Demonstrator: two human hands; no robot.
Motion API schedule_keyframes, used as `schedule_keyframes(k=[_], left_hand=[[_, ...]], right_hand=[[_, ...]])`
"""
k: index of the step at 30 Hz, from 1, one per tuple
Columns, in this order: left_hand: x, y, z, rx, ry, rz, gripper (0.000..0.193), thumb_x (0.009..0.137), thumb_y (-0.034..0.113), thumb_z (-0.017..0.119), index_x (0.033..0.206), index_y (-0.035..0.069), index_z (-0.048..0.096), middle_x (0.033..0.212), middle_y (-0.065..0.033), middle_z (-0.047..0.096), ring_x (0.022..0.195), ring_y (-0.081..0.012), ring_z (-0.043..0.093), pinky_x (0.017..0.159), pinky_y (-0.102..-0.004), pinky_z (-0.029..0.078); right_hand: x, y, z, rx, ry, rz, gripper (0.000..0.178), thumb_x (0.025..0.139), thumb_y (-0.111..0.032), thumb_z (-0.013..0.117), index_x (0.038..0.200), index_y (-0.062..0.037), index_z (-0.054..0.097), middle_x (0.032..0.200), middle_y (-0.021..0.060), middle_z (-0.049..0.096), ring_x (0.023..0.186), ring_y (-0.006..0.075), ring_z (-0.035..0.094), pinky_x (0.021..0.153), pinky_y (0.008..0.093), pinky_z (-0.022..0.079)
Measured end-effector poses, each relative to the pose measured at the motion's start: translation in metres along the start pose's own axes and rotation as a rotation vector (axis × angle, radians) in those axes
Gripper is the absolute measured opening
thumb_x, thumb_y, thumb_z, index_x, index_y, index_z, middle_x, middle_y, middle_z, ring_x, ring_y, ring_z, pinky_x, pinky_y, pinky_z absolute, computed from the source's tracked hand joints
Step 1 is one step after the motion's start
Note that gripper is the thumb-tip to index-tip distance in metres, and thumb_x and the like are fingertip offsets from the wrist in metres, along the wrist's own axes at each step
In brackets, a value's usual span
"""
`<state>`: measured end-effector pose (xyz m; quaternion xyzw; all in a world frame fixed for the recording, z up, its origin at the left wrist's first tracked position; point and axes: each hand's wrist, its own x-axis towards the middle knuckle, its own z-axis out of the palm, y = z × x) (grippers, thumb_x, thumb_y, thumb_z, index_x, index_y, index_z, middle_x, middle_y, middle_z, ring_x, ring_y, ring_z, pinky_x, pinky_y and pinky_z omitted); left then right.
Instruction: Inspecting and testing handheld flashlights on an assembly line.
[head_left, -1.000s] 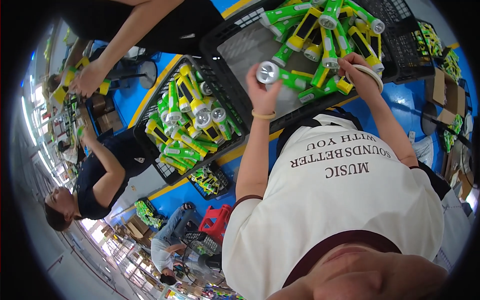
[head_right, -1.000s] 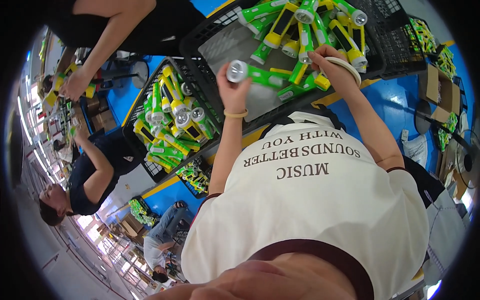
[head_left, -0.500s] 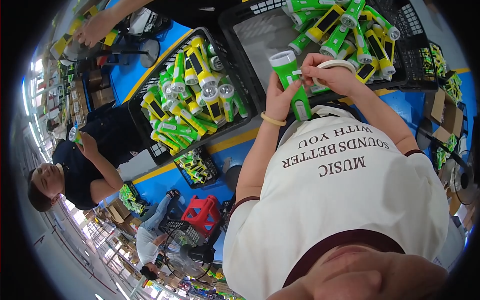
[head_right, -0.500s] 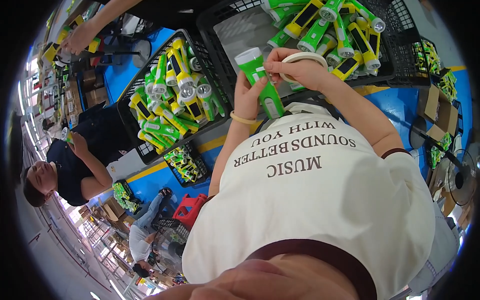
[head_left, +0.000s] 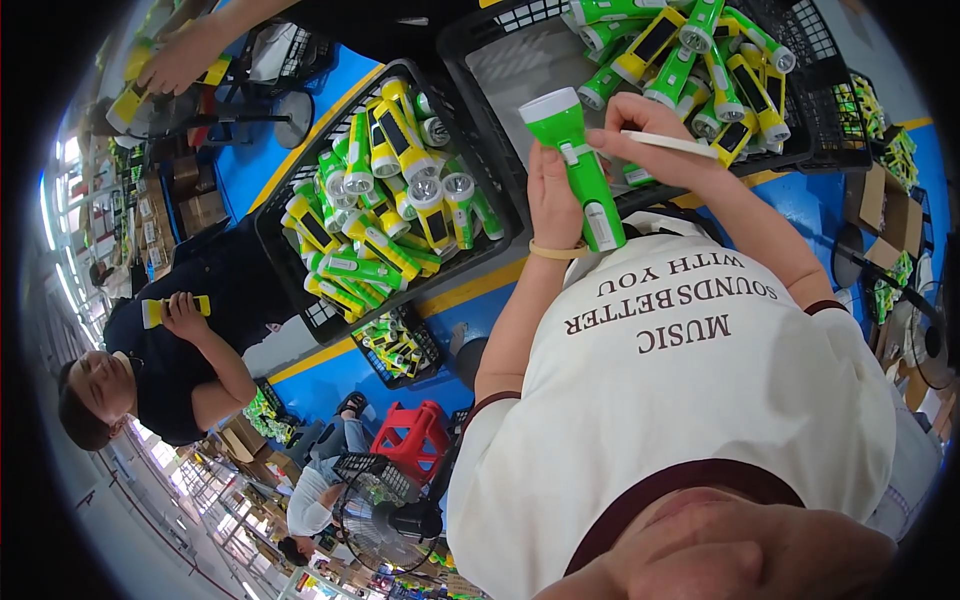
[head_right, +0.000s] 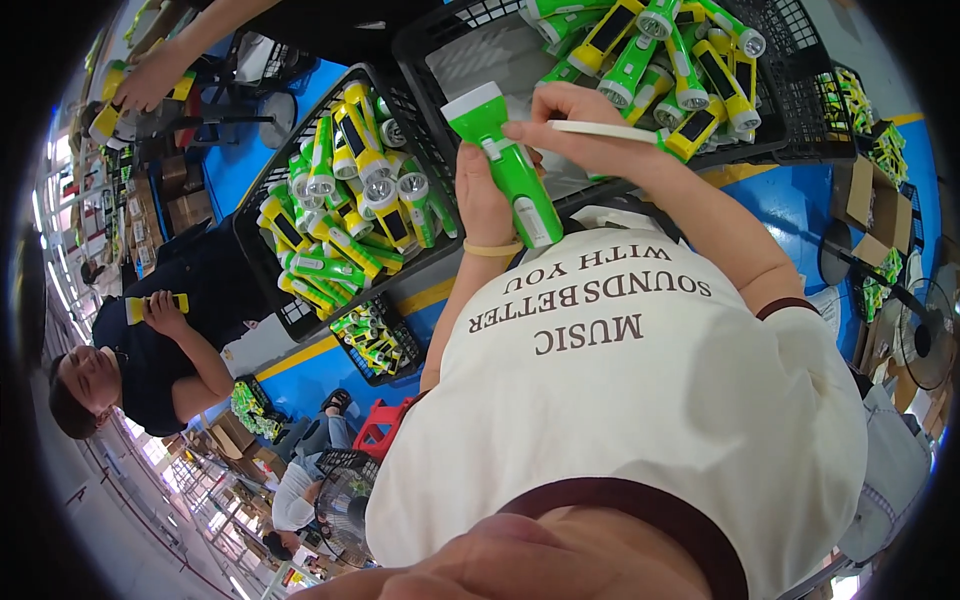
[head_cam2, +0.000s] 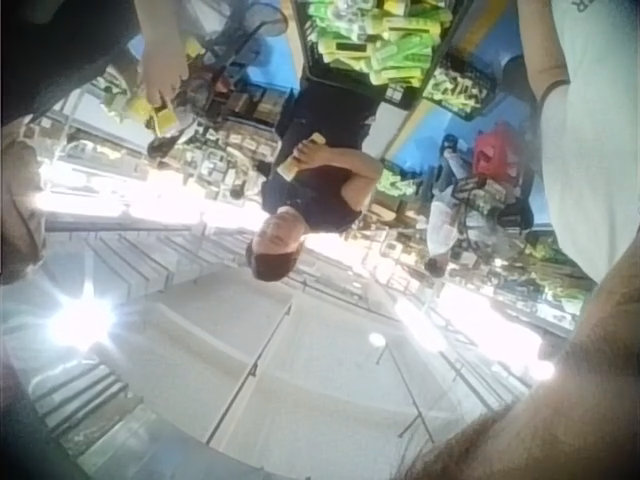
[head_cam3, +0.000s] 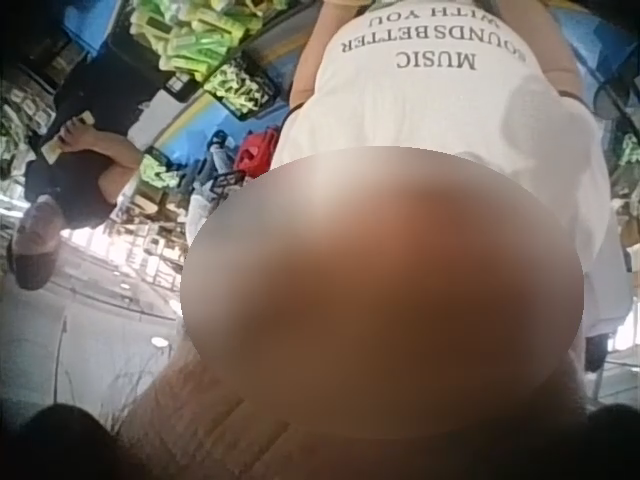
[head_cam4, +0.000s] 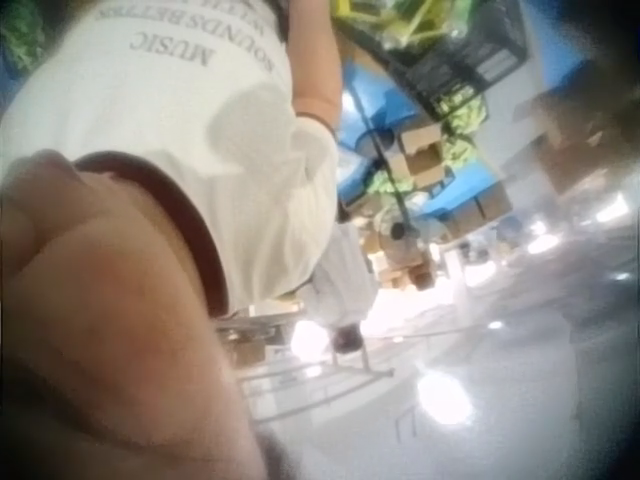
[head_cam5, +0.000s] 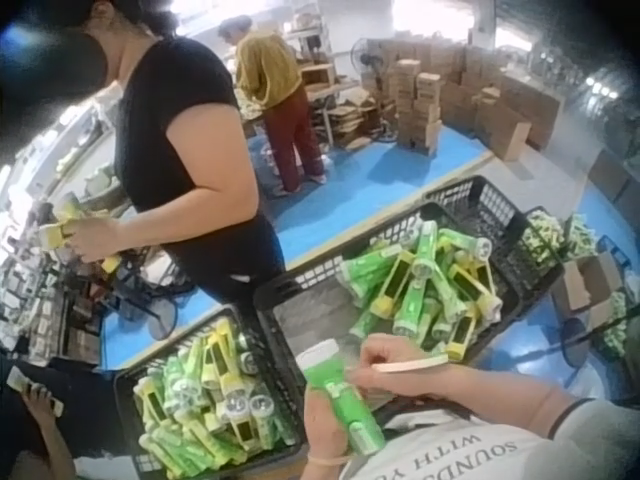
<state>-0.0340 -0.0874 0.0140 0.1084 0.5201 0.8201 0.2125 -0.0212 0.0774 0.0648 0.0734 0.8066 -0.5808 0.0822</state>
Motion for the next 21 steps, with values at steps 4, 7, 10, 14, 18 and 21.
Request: schedule_keyframes(k=[4, 7, 10, 14, 18, 21], left_hand=[[0.004, 0.01, 0.008, -0.085, 0.039, -0.078, 0.025, 0.091, 0.023, 0.046, 0.105, 0.002, 0.046, 0.083, -0.0083, 0.059, 0.068, -0.0158, 0.06, 0.059, -0.0264, 0.049], [0.011, 0.015, 0.006, 0.071, 0.064, -0.117, 0.026, 0.088, 0.022, 0.05, 0.104, 0.002, 0.046, 0.081, -0.0084, 0.058, 0.067, -0.0156, 0.059, 0.06, -0.0264, 0.049], [0.024, 0.005, -0.001, 0.025, 0.163, -0.184, 0.028, 0.086, 0.025, 0.05, 0.101, 0.001, 0.046, 0.078, -0.0094, 0.057, 0.064, -0.0176, 0.057, 0.06, -0.0283, 0.049], [0.034, 0.021, -0.048, -0.477, 0.69, -0.225, 0.029, 0.084, 0.03, 0.049, 0.095, 0.002, 0.045, 0.072, -0.0114, 0.056, 0.062, -0.0197, 0.056, 0.06, -0.0301, 0.049], [0.018, 0.021, -0.031, 0.349, 0.332, 0.177, 0.038, 0.083, 0.015, 0.054, 0.113, 0.001, 0.038, 0.092, -0.0128, 0.056, 0.079, -0.0191, 0.056, 0.07, -0.0326, 0.047], [0.006, 0.019, -0.032, 0.803, 0.158, 0.571, 0.053, 0.071, 0.014, 0.062, 0.116, -0.002, 0.038, 0.104, -0.0124, 0.05, 0.095, -0.0262, 0.047, 0.083, -0.0366, 0.038]], right_hand=[[0.001, 0.01, -0.012, 0.118, -0.112, -0.118, 0.021, 0.08, -0.021, 0.064, 0.072, -0.0053, 0.052, 0.07, -0.0007, 0.048, 0.064, 0.0062, 0.043, 0.055, 0.0211, 0.035], [0.003, 0.012, -0.012, 0.129, -0.068, -0.182, 0.021, 0.079, -0.021, 0.064, 0.072, -0.0053, 0.052, 0.07, -0.0007, 0.049, 0.064, 0.0072, 0.043, 0.056, 0.0221, 0.035], [0.007, 0.012, -0.005, 0.09, 0.048, -0.24, 0.016, 0.078, -0.016, 0.064, 0.074, -0.0053, 0.054, 0.071, -0.0008, 0.049, 0.066, 0.0076, 0.044, 0.057, 0.0226, 0.036], [-0.002, 0.021, -0.04, 0.201, 0.271, -0.162, 0.016, 0.079, -0.017, 0.064, 0.074, -0.005, 0.055, 0.064, -0.0028, 0.049, 0.06, 0.0047, 0.043, 0.053, 0.0203, 0.035], [-0.004, 0.053, -0.063, 0.18, 0.248, -0.101, 0.015, 0.081, -0.018, 0.064, 0.077, -0.006, 0.054, 0.065, -0.0047, 0.049, 0.06, 0.0028, 0.042, 0.052, 0.0186, 0.034], [-0.006, 0.057, -0.052, 0.227, 0.215, -0.158, 0.013, 0.081, -0.016, 0.063, 0.078, -0.0067, 0.054, 0.066, -0.0048, 0.049, 0.061, 0.0026, 0.041, 0.054, 0.018, 0.033]])
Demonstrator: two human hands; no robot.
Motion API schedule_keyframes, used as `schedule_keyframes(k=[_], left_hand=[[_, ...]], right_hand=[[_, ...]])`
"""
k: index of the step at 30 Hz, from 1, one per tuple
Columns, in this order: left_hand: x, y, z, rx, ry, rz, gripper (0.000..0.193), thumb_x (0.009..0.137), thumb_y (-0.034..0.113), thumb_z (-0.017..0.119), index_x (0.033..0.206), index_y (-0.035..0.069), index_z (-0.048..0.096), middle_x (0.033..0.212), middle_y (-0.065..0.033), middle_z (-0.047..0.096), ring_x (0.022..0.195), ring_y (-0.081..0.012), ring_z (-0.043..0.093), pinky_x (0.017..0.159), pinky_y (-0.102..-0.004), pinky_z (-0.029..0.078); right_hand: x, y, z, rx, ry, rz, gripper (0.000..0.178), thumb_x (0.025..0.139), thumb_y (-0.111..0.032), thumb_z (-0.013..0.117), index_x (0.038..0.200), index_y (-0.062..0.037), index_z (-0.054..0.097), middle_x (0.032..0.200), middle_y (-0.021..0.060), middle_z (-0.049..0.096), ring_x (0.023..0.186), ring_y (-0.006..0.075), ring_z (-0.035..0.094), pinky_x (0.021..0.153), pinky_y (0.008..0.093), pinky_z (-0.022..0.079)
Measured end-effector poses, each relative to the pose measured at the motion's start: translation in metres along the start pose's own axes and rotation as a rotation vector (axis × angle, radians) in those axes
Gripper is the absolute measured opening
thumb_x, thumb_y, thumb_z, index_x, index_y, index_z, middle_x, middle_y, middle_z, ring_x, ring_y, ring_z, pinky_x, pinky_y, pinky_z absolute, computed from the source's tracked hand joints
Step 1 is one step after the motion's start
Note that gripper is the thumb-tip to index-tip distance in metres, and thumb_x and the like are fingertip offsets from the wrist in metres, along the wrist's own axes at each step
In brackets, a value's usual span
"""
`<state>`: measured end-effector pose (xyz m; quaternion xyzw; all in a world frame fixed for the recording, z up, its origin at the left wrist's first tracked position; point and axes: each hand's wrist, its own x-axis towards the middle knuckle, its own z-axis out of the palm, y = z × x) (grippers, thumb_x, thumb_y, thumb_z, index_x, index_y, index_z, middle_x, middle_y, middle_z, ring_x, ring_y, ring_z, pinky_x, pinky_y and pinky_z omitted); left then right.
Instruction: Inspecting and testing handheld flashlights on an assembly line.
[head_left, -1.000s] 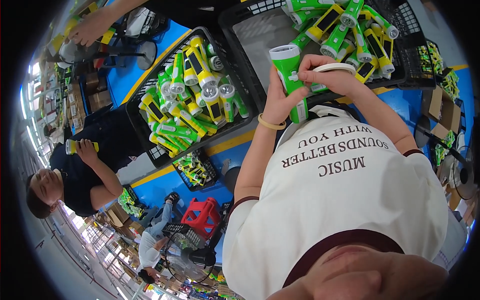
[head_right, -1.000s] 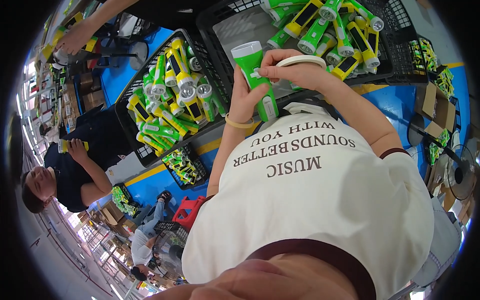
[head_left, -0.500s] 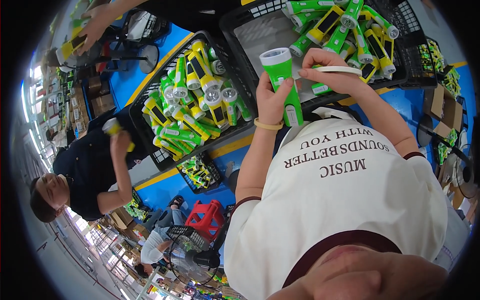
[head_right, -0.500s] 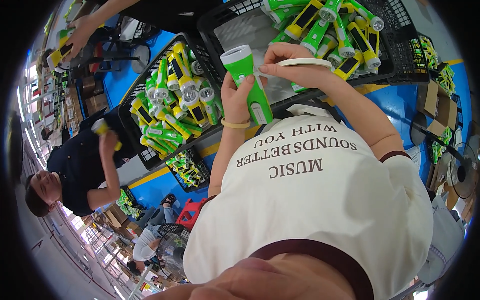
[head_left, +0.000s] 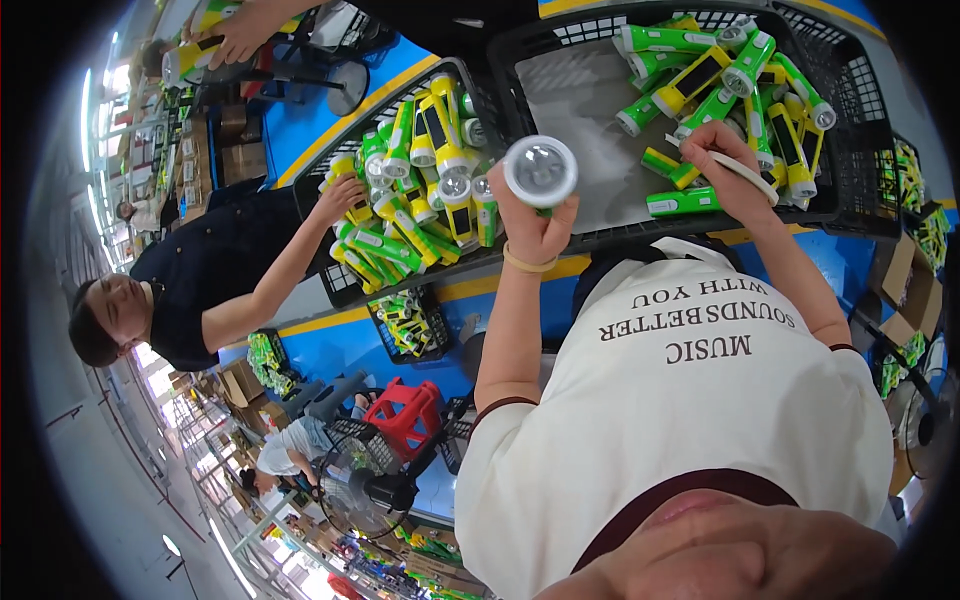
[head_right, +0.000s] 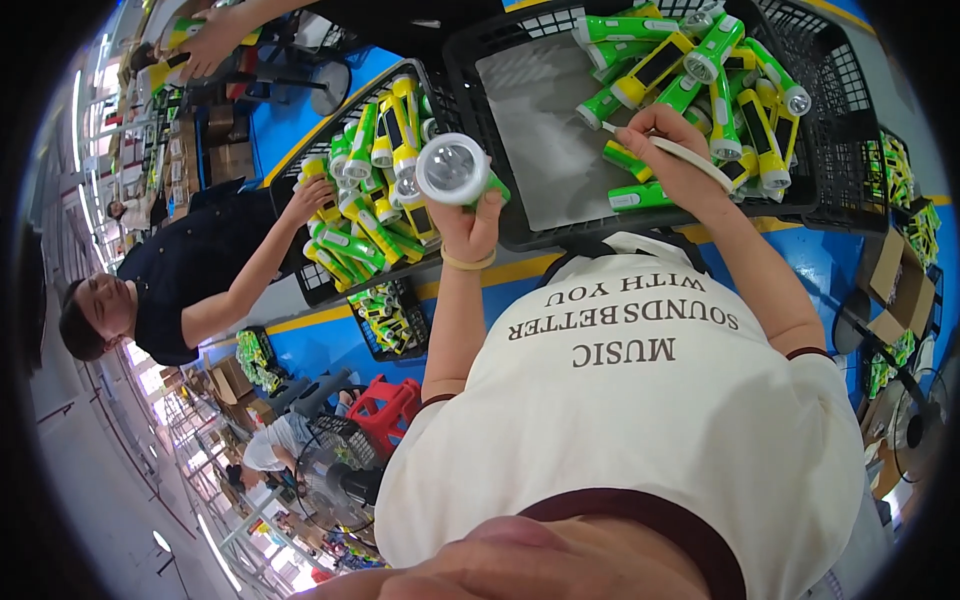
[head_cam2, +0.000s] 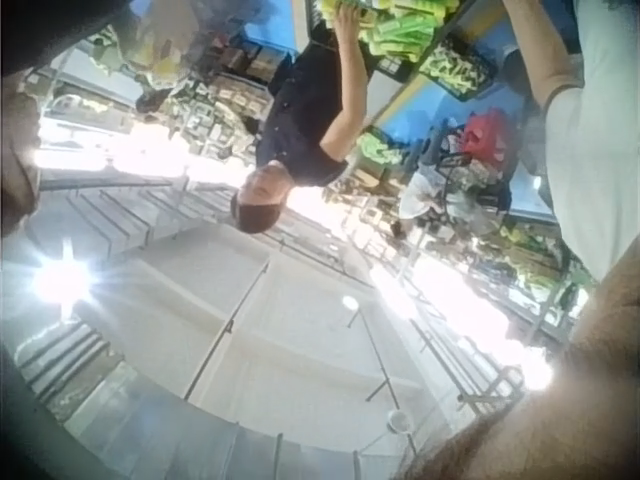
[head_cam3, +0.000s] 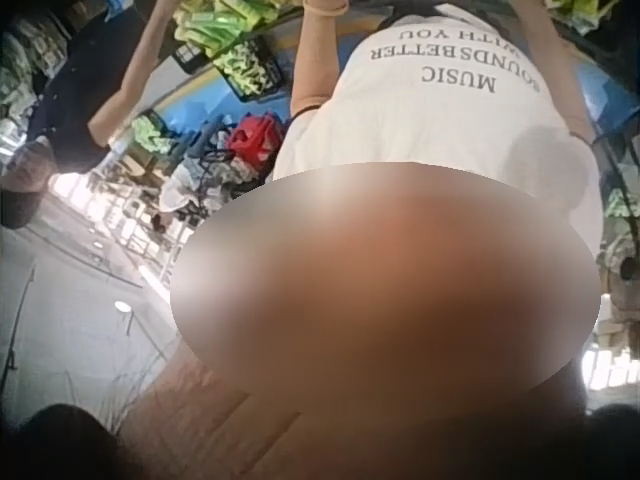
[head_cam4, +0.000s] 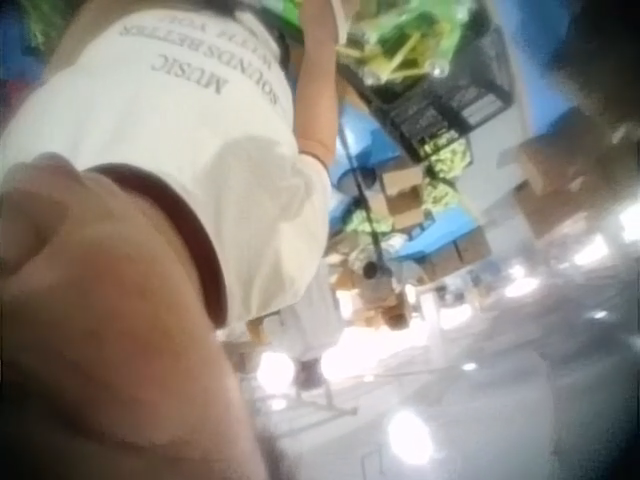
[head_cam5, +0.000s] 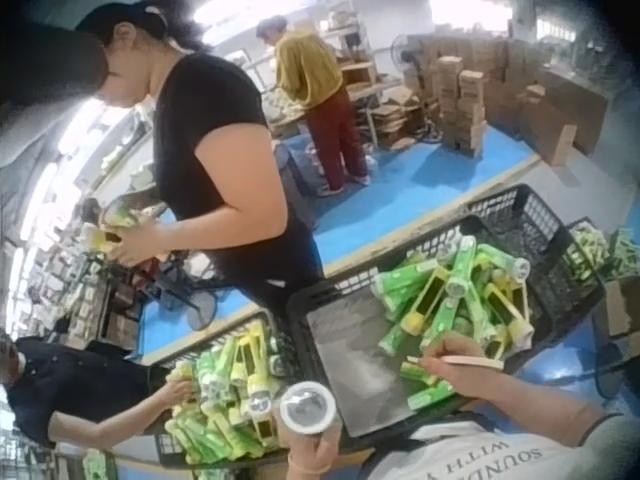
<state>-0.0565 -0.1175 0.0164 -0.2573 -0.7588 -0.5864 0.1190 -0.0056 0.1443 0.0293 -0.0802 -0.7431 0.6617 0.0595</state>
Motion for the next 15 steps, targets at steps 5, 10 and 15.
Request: schedule_keyframes(k=[5, 10, 15], left_hand=[[0.019, 0.025, -0.026, 0.409, -0.111, 0.331, 0.048, 0.066, 0.012, 0.062, 0.11, -0.002, 0.046, 0.101, -0.015, 0.05, 0.095, -0.0322, 0.047, 0.084, -0.0387, 0.036], [-0.012, -0.057, -0.09, 0.314, 0.289, -0.28, 0.041, 0.071, 0.011, 0.064, 0.104, -0.004, 0.046, 0.095, -0.0183, 0.051, 0.087, -0.0307, 0.049, 0.079, -0.0367, 0.038], [-0.053, -0.143, -0.154, 0.802, 0.325, -0.661, 0.047, 0.066, 0.02, 0.067, 0.101, -0.006, 0.049, 0.093, -0.0243, 0.052, 0.088, -0.04, 0.049, 0.08, -0.0417, 0.039]], right_hand=[[-0.002, 0.013, 0.0, 0.043, -0.044, 0.082, 0.013, 0.081, -0.017, 0.063, 0.08, -0.0069, 0.055, 0.072, -0.0036, 0.052, 0.067, 0.0029, 0.045, 0.057, 0.0185, 0.035], [-0.007, 0.028, -0.017, -0.006, 0.005, 0.111, 0.013, 0.082, -0.017, 0.062, 0.083, -0.0053, 0.056, 0.076, -0.0011, 0.057, 0.071, 0.0052, 0.051, 0.063, 0.0192, 0.04], [-0.015, 0.019, 0.001, -0.146, -0.027, 0.203, 0.013, 0.081, -0.017, 0.062, 0.083, -0.006, 0.056, 0.075, -0.0019, 0.057, 0.07, 0.0061, 0.052, 0.064, 0.0205, 0.042]])
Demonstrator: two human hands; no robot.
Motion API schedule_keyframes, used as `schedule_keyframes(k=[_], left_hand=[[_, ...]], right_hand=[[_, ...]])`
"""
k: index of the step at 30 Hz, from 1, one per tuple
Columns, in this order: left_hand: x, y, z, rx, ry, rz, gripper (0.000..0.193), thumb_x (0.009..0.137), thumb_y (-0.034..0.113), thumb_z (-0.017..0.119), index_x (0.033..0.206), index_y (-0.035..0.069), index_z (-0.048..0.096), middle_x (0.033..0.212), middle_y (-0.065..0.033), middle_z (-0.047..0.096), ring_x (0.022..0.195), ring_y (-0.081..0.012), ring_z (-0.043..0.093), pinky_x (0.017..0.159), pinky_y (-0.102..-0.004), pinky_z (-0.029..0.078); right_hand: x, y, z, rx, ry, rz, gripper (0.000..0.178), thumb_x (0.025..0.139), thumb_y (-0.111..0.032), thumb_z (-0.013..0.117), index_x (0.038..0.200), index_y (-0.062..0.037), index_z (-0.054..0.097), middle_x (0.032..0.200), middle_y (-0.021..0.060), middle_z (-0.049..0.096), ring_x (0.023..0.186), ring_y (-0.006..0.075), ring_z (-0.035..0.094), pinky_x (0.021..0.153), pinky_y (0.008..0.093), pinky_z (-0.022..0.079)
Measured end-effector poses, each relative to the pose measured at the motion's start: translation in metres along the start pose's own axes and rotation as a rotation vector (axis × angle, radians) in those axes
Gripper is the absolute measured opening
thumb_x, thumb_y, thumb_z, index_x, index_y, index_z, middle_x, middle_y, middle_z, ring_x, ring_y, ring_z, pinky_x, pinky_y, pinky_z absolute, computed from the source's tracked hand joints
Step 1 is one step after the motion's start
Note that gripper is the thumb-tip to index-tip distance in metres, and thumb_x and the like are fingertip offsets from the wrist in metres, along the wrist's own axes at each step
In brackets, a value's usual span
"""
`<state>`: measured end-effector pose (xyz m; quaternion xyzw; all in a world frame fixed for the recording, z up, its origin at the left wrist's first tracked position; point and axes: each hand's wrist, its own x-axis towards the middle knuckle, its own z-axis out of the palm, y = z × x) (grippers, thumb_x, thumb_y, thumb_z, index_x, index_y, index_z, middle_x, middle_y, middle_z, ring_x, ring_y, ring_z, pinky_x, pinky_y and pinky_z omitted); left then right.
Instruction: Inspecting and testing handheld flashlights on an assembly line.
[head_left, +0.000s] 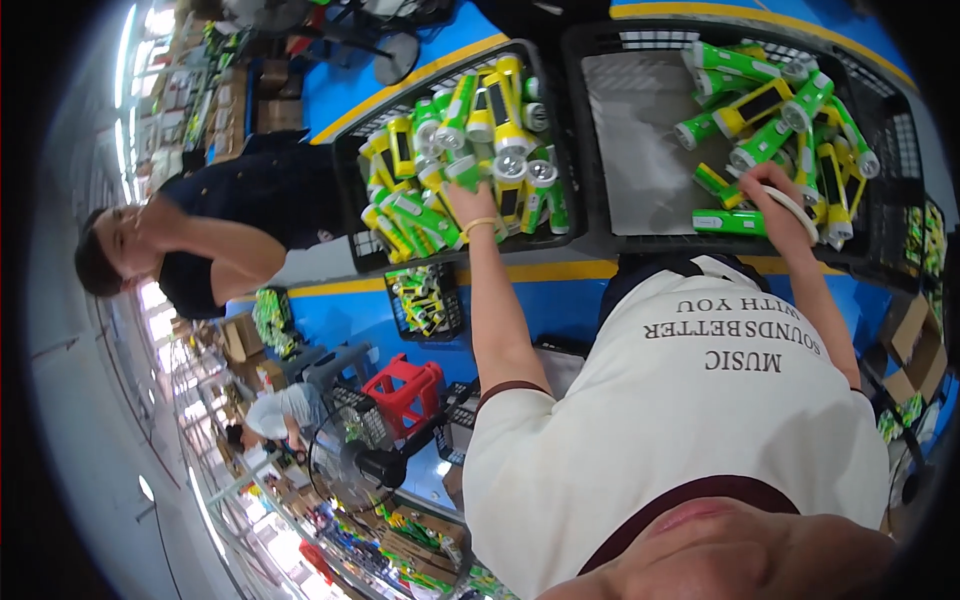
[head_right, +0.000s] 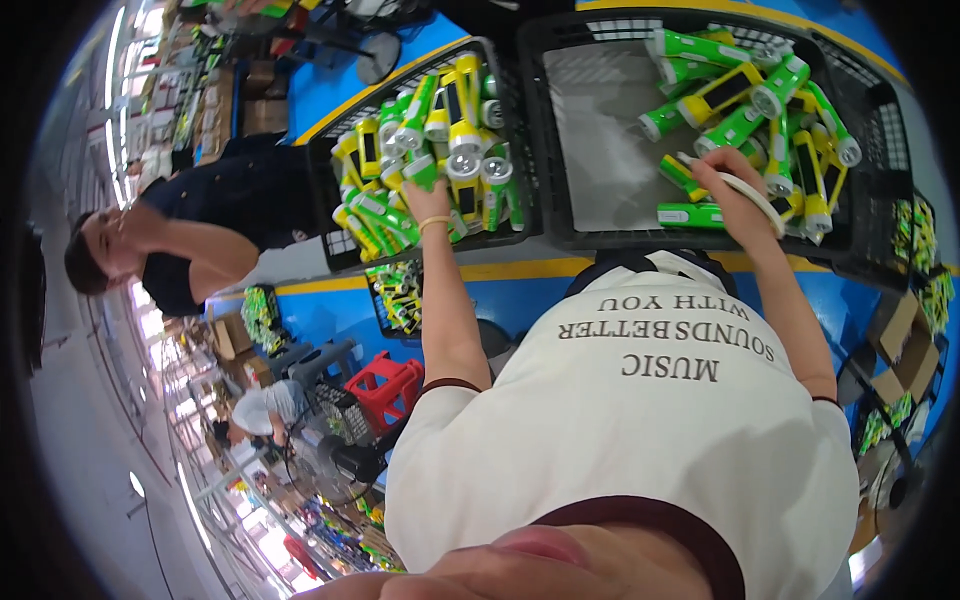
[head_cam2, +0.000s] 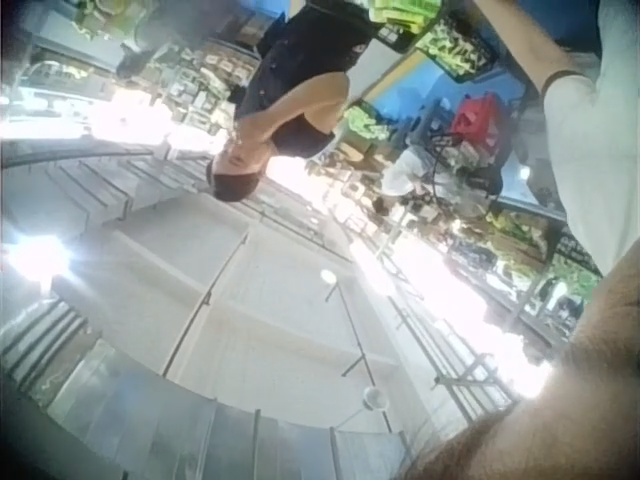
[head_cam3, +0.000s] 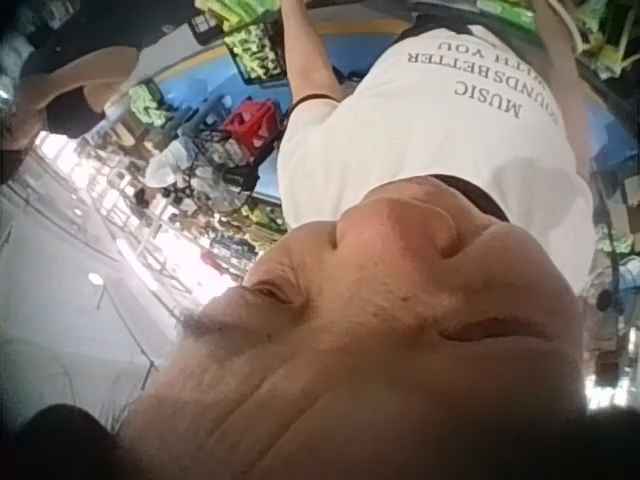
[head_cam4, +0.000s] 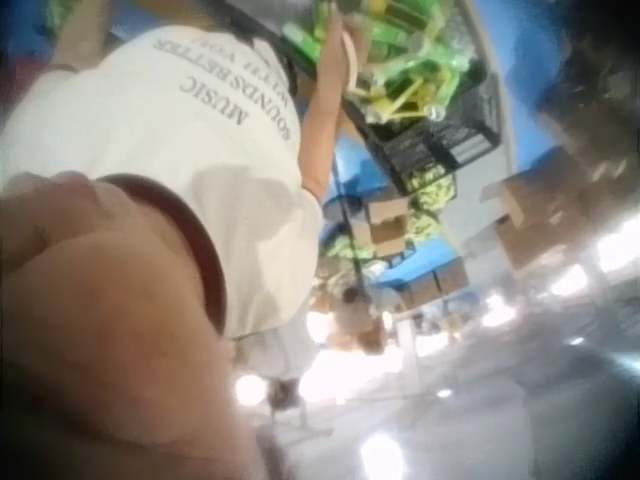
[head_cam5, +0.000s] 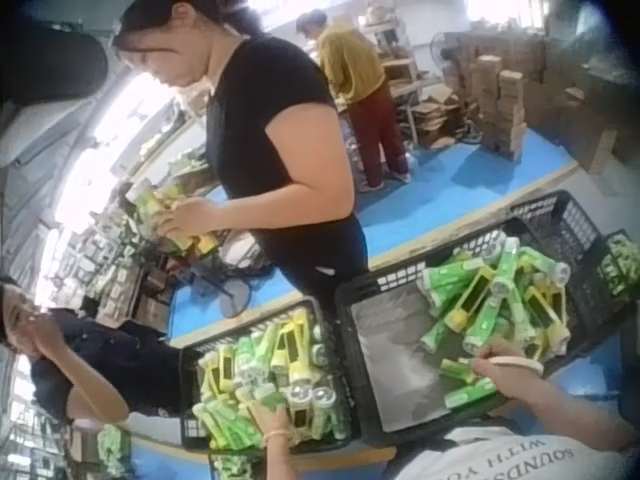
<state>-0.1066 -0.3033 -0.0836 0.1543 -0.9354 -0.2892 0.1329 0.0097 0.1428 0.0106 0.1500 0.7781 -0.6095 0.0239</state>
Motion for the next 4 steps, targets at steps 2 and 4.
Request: schedule_keyframes(k=[2, 4], left_hand=[[0.005, 0.009, 0.006, 0.235, -0.041, 0.013, 0.052, 0.066, 0.019, 0.065, 0.108, -0.006, 0.047, 0.101, -0.0259, 0.052, 0.098, -0.0405, 0.048, 0.089, -0.0418, 0.037], [-0.005, 0.024, 0.018, 0.345, 0.257, 0.049, 0.076, 0.065, 0.028, 0.069, 0.125, -0.004, 0.034, 0.126, -0.021, 0.04, 0.115, -0.0402, 0.037, 0.095, -0.0494, 0.03]], right_hand=[[0.005, -0.004, 0.008, 0.019, -0.111, -0.191, 0.009, 0.082, -0.014, 0.059, 0.083, -0.0055, 0.056, 0.091, 0.0044, 0.058, 0.08, 0.0109, 0.054, 0.071, 0.0227, 0.043], [0.006, -0.033, 0.031, 0.135, -0.393, -0.247, 0.003, 0.083, -0.008, 0.055, 0.085, -0.0063, 0.056, 0.122, 0.0109, 0.046, 0.108, 0.0229, 0.05, 0.092, 0.0318, 0.038]])
